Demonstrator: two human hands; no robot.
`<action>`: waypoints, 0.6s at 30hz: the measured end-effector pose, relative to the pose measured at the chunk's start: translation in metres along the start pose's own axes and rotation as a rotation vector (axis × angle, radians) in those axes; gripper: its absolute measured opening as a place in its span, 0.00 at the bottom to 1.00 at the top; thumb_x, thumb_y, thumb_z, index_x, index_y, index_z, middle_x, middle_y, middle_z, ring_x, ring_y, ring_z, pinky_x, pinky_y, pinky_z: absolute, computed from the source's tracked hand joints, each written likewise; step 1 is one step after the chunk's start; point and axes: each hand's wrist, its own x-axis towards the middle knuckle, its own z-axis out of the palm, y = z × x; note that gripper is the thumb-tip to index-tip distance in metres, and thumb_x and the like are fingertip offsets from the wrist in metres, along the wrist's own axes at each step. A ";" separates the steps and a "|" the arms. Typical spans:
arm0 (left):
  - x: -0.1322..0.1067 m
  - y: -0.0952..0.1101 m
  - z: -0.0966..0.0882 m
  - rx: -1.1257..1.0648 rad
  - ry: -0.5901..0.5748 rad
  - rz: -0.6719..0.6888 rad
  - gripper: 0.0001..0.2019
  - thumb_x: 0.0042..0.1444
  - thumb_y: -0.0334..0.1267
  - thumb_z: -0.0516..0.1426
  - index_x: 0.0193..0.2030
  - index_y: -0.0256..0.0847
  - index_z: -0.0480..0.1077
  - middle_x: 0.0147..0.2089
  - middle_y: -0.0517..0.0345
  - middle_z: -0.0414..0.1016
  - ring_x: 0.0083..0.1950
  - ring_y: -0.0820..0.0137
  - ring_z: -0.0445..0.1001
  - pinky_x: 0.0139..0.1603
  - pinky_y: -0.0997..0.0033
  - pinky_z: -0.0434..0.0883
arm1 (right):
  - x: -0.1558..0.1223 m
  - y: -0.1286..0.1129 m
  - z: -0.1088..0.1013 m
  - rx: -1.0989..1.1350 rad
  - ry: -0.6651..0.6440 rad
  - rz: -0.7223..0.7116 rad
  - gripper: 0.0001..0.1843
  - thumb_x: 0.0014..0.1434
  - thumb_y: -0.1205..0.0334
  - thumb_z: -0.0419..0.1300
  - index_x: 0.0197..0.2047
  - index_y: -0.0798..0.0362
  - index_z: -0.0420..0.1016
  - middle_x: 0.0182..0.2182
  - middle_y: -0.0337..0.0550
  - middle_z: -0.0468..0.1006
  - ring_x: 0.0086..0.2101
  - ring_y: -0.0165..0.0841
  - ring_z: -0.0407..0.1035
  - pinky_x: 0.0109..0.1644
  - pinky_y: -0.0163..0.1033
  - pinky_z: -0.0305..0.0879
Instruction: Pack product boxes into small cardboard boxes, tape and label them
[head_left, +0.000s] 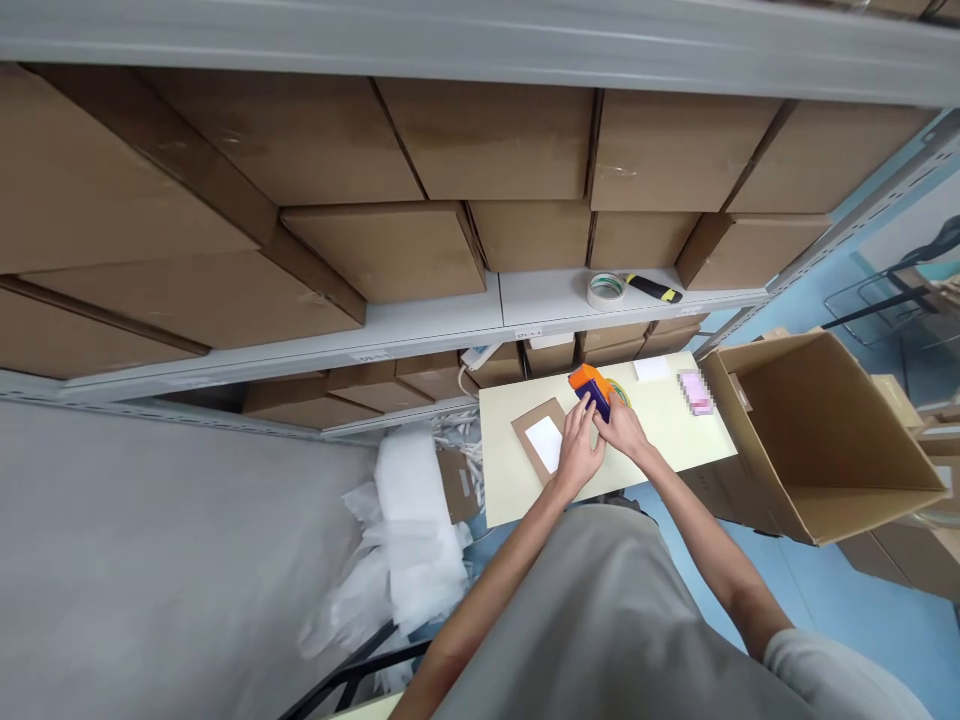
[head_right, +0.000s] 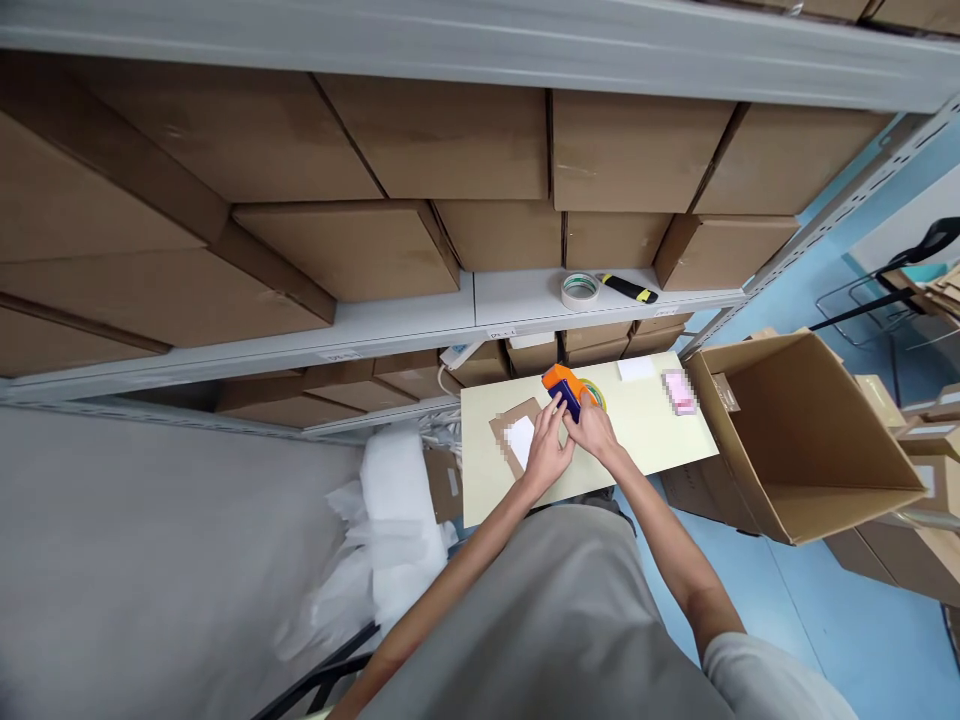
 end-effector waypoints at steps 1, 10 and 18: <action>0.000 0.000 0.000 -0.007 -0.005 0.004 0.38 0.72 0.31 0.56 0.87 0.45 0.54 0.87 0.38 0.59 0.87 0.48 0.61 0.85 0.34 0.66 | 0.000 0.001 0.002 0.011 0.003 -0.009 0.31 0.79 0.53 0.52 0.74 0.66 0.64 0.56 0.69 0.86 0.55 0.58 0.84 0.58 0.53 0.79; -0.011 0.000 0.016 -0.041 -0.035 0.001 0.41 0.73 0.33 0.56 0.89 0.45 0.49 0.90 0.37 0.51 0.90 0.48 0.55 0.86 0.35 0.66 | 0.009 0.035 0.032 0.050 0.129 -0.152 0.19 0.76 0.55 0.51 0.63 0.57 0.68 0.49 0.66 0.85 0.49 0.57 0.82 0.55 0.59 0.81; 0.015 0.030 0.009 -0.002 0.163 0.026 0.52 0.70 0.28 0.56 0.92 0.51 0.33 0.94 0.46 0.31 0.93 0.48 0.39 0.90 0.33 0.55 | 0.033 0.019 0.000 0.069 0.275 -0.509 0.13 0.79 0.55 0.51 0.58 0.53 0.69 0.50 0.62 0.83 0.51 0.54 0.79 0.61 0.62 0.78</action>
